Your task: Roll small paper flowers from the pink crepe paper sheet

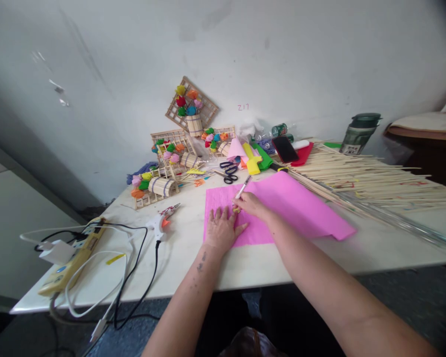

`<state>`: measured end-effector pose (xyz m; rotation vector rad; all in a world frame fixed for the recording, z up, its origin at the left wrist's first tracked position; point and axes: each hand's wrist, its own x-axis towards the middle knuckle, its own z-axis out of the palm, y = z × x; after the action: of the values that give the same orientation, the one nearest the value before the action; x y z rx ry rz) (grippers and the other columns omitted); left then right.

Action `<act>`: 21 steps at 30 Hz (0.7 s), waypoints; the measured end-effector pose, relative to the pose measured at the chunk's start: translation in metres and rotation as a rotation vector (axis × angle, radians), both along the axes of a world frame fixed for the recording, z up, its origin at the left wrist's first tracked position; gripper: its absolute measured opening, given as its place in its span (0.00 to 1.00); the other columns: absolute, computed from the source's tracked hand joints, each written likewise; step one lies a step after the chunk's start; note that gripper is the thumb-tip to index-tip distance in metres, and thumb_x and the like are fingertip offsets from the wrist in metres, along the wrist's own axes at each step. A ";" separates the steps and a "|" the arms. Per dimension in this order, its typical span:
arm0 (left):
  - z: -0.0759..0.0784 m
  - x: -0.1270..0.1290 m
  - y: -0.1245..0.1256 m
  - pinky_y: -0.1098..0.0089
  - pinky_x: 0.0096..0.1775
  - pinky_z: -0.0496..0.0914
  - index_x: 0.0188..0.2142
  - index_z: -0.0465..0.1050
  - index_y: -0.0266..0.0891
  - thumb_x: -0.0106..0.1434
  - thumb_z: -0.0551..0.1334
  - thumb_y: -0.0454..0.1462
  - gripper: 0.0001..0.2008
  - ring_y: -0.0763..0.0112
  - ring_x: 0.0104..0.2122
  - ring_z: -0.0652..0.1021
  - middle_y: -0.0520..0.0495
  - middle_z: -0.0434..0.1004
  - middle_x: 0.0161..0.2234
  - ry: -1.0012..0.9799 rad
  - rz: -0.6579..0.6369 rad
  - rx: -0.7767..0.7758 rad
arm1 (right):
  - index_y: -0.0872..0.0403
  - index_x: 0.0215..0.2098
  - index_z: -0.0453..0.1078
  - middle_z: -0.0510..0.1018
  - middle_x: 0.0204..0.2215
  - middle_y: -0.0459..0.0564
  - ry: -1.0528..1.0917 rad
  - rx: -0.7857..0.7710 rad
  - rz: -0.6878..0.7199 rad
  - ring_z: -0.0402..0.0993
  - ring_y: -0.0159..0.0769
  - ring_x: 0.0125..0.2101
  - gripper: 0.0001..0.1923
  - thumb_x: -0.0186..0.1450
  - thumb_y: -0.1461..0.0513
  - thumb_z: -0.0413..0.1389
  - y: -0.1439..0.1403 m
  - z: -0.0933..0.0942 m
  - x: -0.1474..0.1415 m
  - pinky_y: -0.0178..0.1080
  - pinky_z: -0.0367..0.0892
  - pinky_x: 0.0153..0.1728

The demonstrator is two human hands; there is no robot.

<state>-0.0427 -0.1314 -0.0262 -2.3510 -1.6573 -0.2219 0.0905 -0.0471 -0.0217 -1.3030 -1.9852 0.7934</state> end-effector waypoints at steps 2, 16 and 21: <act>0.000 0.000 0.000 0.51 0.54 0.52 0.54 0.60 0.45 0.60 0.43 0.55 0.29 0.55 0.54 0.61 0.42 0.62 0.54 -0.004 0.000 -0.002 | 0.57 0.30 0.68 0.78 0.27 0.51 -0.010 0.010 0.008 0.73 0.32 0.27 0.10 0.59 0.59 0.50 0.001 -0.001 0.001 0.31 0.64 0.30; 0.000 0.000 0.000 0.51 0.53 0.52 0.54 0.59 0.43 0.60 0.42 0.55 0.30 0.55 0.54 0.60 0.42 0.62 0.54 -0.003 0.005 -0.015 | 0.57 0.31 0.69 0.76 0.27 0.50 -0.092 0.095 0.020 0.70 0.32 0.27 0.10 0.58 0.59 0.52 0.002 -0.005 0.002 0.30 0.61 0.28; 0.000 0.001 0.000 0.51 0.53 0.52 0.54 0.60 0.43 0.60 0.43 0.55 0.29 0.55 0.54 0.61 0.41 0.62 0.54 -0.010 0.007 -0.014 | 0.56 0.30 0.68 0.76 0.27 0.51 -0.229 0.149 -0.030 0.70 0.33 0.27 0.10 0.59 0.57 0.51 -0.003 0.000 -0.001 0.31 0.59 0.27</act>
<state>-0.0417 -0.1309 -0.0261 -2.3576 -1.6765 -0.2213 0.0893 -0.0498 -0.0216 -1.3816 -2.1515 0.4891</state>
